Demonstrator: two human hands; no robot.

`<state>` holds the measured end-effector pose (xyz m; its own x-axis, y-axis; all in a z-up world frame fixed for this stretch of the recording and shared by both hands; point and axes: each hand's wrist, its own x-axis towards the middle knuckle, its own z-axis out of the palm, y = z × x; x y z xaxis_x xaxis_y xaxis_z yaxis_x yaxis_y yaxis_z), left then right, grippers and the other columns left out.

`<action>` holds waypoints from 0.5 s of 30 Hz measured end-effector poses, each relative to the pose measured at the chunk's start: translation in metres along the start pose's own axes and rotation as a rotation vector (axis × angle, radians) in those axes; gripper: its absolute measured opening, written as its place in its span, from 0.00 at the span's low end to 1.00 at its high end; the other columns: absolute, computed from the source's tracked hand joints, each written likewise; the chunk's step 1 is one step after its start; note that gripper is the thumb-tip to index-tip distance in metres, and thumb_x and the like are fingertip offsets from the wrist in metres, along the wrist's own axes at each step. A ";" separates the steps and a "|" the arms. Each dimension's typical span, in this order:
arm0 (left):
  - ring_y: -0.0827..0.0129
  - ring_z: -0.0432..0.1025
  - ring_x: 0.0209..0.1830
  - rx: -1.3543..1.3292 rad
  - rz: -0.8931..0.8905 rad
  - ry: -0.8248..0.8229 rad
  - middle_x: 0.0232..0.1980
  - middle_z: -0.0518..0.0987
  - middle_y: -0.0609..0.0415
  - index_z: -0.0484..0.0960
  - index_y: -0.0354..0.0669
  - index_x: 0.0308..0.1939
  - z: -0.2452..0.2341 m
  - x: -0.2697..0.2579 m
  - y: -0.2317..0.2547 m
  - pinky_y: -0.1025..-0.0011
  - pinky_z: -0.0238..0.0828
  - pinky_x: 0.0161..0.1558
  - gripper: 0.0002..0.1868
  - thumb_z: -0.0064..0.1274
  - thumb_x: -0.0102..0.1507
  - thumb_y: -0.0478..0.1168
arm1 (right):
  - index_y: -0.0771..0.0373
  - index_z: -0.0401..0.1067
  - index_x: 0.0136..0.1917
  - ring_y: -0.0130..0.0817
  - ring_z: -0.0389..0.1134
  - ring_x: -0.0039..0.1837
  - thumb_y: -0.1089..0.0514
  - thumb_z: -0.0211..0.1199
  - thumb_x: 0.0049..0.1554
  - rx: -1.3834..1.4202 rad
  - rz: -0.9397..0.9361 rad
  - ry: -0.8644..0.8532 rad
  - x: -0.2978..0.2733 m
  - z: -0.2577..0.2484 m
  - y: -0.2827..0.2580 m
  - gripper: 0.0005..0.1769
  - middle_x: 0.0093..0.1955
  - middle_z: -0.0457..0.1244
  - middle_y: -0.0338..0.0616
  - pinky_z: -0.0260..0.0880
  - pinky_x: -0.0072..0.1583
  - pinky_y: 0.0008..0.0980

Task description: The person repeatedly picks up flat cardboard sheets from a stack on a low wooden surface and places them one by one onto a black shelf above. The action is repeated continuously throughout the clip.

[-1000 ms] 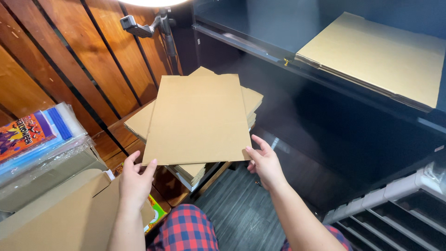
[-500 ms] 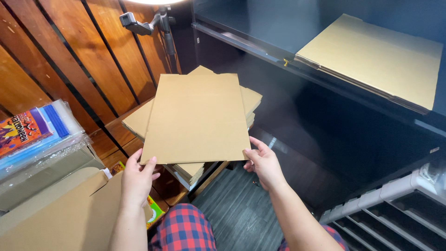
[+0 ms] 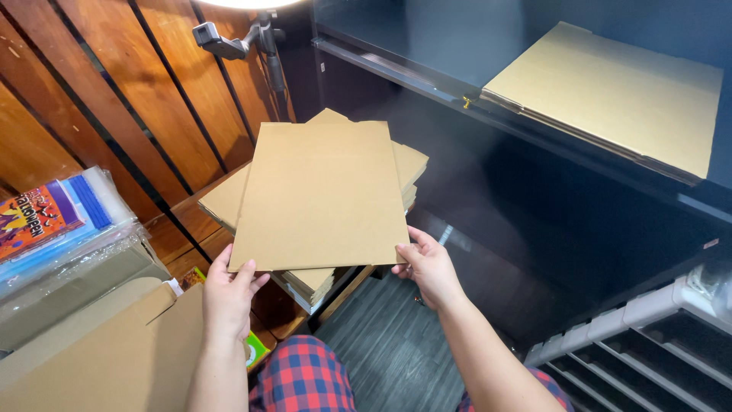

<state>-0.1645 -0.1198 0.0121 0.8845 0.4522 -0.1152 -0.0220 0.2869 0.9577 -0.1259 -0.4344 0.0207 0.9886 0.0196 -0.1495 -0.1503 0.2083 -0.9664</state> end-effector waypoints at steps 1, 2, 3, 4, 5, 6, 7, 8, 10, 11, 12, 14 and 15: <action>0.66 0.74 0.50 0.000 0.001 -0.002 0.61 0.79 0.49 0.60 0.40 0.79 0.001 -0.003 0.003 0.67 0.78 0.49 0.33 0.45 0.68 0.32 | 0.61 0.65 0.77 0.31 0.67 0.34 0.60 0.57 0.61 0.001 -0.002 0.001 0.001 -0.001 0.003 0.31 0.42 0.69 0.43 0.70 0.43 0.29; 0.66 0.74 0.53 0.013 0.002 0.005 0.63 0.79 0.48 0.60 0.40 0.79 0.002 -0.007 0.007 0.67 0.78 0.51 0.33 0.45 0.69 0.31 | 0.62 0.64 0.77 0.32 0.68 0.34 0.60 0.57 0.61 0.011 -0.030 -0.011 0.003 -0.002 0.005 0.31 0.41 0.69 0.44 0.69 0.41 0.27; 0.65 0.74 0.56 0.026 0.003 0.010 0.65 0.78 0.47 0.60 0.39 0.79 0.004 -0.010 0.011 0.67 0.78 0.53 0.33 0.45 0.69 0.30 | 0.62 0.63 0.78 0.32 0.69 0.33 0.61 0.57 0.61 0.021 -0.059 -0.023 0.005 -0.003 0.007 0.31 0.41 0.70 0.46 0.68 0.39 0.26; 0.65 0.74 0.56 0.026 0.006 0.007 0.65 0.78 0.47 0.60 0.39 0.79 0.002 -0.014 0.012 0.67 0.78 0.53 0.33 0.45 0.69 0.30 | 0.62 0.63 0.78 0.32 0.69 0.33 0.61 0.57 0.61 0.023 -0.063 -0.021 0.000 -0.003 0.004 0.31 0.41 0.70 0.46 0.68 0.39 0.26; 0.63 0.74 0.56 0.015 0.021 0.000 0.65 0.78 0.45 0.61 0.38 0.79 0.000 -0.018 0.014 0.65 0.78 0.53 0.32 0.44 0.69 0.30 | 0.62 0.64 0.77 0.32 0.69 0.33 0.61 0.57 0.61 0.022 -0.071 -0.027 -0.004 -0.002 0.000 0.31 0.41 0.69 0.46 0.69 0.39 0.26; 0.61 0.74 0.57 0.004 0.035 -0.007 0.66 0.77 0.43 0.62 0.36 0.78 -0.001 -0.021 0.016 0.64 0.77 0.53 0.31 0.44 0.69 0.30 | 0.62 0.64 0.77 0.33 0.69 0.33 0.60 0.57 0.61 0.022 -0.080 -0.033 -0.008 -0.002 -0.004 0.31 0.42 0.69 0.46 0.69 0.38 0.26; 0.61 0.74 0.57 0.004 0.040 -0.016 0.66 0.77 0.43 0.62 0.36 0.78 -0.003 -0.030 0.020 0.64 0.77 0.53 0.31 0.44 0.69 0.30 | 0.62 0.64 0.77 0.33 0.69 0.33 0.60 0.57 0.61 0.025 -0.088 -0.028 -0.019 0.002 -0.017 0.31 0.42 0.69 0.46 0.69 0.38 0.26; 0.61 0.74 0.56 0.010 0.091 0.014 0.65 0.77 0.41 0.64 0.34 0.76 -0.005 -0.039 0.025 0.64 0.77 0.52 0.30 0.45 0.68 0.30 | 0.64 0.64 0.77 0.31 0.68 0.36 0.60 0.57 0.61 0.034 -0.096 -0.047 -0.029 0.004 -0.030 0.31 0.46 0.70 0.47 0.71 0.40 0.26; 0.60 0.74 0.55 0.020 0.142 0.029 0.64 0.77 0.40 0.65 0.33 0.74 -0.009 -0.057 0.032 0.65 0.77 0.51 0.29 0.46 0.68 0.29 | 0.66 0.63 0.77 0.30 0.68 0.39 0.61 0.57 0.61 0.048 -0.108 -0.053 -0.047 0.004 -0.052 0.31 0.51 0.71 0.48 0.73 0.41 0.27; 0.53 0.75 0.48 0.060 0.240 0.046 0.61 0.76 0.33 0.64 0.29 0.74 -0.013 -0.066 0.035 0.60 0.78 0.48 0.30 0.47 0.67 0.28 | 0.67 0.65 0.75 0.31 0.68 0.36 0.60 0.58 0.60 0.033 -0.130 -0.067 -0.055 0.001 -0.063 0.30 0.48 0.71 0.49 0.69 0.38 0.25; 0.45 0.76 0.41 0.099 0.339 0.063 0.58 0.76 0.27 0.62 0.25 0.74 -0.016 -0.075 0.039 0.55 0.79 0.44 0.31 0.47 0.66 0.26 | 0.68 0.67 0.73 0.32 0.68 0.33 0.59 0.58 0.59 0.017 -0.151 -0.081 -0.063 -0.001 -0.073 0.29 0.44 0.71 0.50 0.66 0.36 0.23; 0.47 0.75 0.42 0.136 0.360 0.066 0.59 0.76 0.29 0.62 0.26 0.76 -0.001 -0.105 0.065 0.57 0.78 0.44 0.34 0.47 0.65 0.26 | 0.69 0.67 0.72 0.33 0.68 0.32 0.59 0.60 0.59 0.055 -0.201 -0.071 -0.077 -0.009 -0.094 0.29 0.43 0.70 0.51 0.65 0.35 0.24; 0.48 0.74 0.44 0.171 0.379 0.085 0.61 0.75 0.31 0.63 0.27 0.77 0.006 -0.121 0.078 0.58 0.78 0.44 0.36 0.47 0.63 0.25 | 0.70 0.66 0.71 0.35 0.68 0.32 0.60 0.61 0.58 0.086 -0.245 -0.074 -0.084 -0.013 -0.104 0.29 0.41 0.69 0.52 0.65 0.34 0.25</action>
<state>-0.2705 -0.1572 0.1024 0.7869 0.5689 0.2391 -0.2540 -0.0545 0.9657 -0.1936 -0.4705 0.1306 0.9940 0.0293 0.1052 0.0918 0.2977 -0.9502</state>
